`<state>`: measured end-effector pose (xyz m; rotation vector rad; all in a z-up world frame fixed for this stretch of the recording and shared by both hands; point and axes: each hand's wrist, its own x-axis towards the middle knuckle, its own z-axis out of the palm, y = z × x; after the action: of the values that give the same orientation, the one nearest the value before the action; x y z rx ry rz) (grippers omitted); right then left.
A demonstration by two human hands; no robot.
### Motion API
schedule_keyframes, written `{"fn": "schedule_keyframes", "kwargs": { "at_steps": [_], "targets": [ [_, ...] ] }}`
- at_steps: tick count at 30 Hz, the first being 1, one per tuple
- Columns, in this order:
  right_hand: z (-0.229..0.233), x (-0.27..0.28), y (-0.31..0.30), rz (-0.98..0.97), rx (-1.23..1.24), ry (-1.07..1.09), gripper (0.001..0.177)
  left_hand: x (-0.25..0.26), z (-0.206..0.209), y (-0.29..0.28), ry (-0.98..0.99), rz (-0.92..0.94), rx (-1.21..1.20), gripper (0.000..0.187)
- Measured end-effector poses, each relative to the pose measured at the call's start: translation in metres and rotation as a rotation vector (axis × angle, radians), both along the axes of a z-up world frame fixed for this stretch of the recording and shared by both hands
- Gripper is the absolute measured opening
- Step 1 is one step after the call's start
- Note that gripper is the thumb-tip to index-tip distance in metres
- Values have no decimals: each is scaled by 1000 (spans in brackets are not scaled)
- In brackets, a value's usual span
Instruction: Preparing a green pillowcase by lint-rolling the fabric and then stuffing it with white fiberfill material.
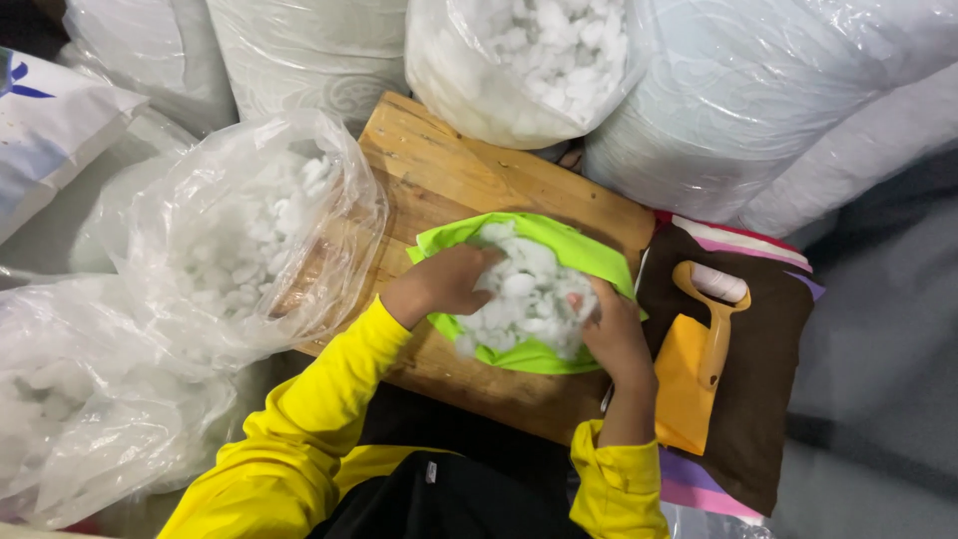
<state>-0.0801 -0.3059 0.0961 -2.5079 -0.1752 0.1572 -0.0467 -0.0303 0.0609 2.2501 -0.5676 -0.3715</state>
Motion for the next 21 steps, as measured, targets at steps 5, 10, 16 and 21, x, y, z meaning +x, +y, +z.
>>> {"fn": "schedule_keyframes", "kwargs": {
  "at_steps": [5,10,16,21],
  "targets": [
    [-26,-5,-8,-333,-276,-186,43,-38,49,8,-207,9,260,62],
    [-5,-34,9,-80,-152,-472,23,-38,57,-5,-396,-145,445,140],
    [-90,-3,25,260,-308,-397,53,14,-44,-67,-494,-281,393,89],
    [-148,45,-19,-43,-589,-195,38,68,-118,-63,-370,-79,388,37]
  ]
}}
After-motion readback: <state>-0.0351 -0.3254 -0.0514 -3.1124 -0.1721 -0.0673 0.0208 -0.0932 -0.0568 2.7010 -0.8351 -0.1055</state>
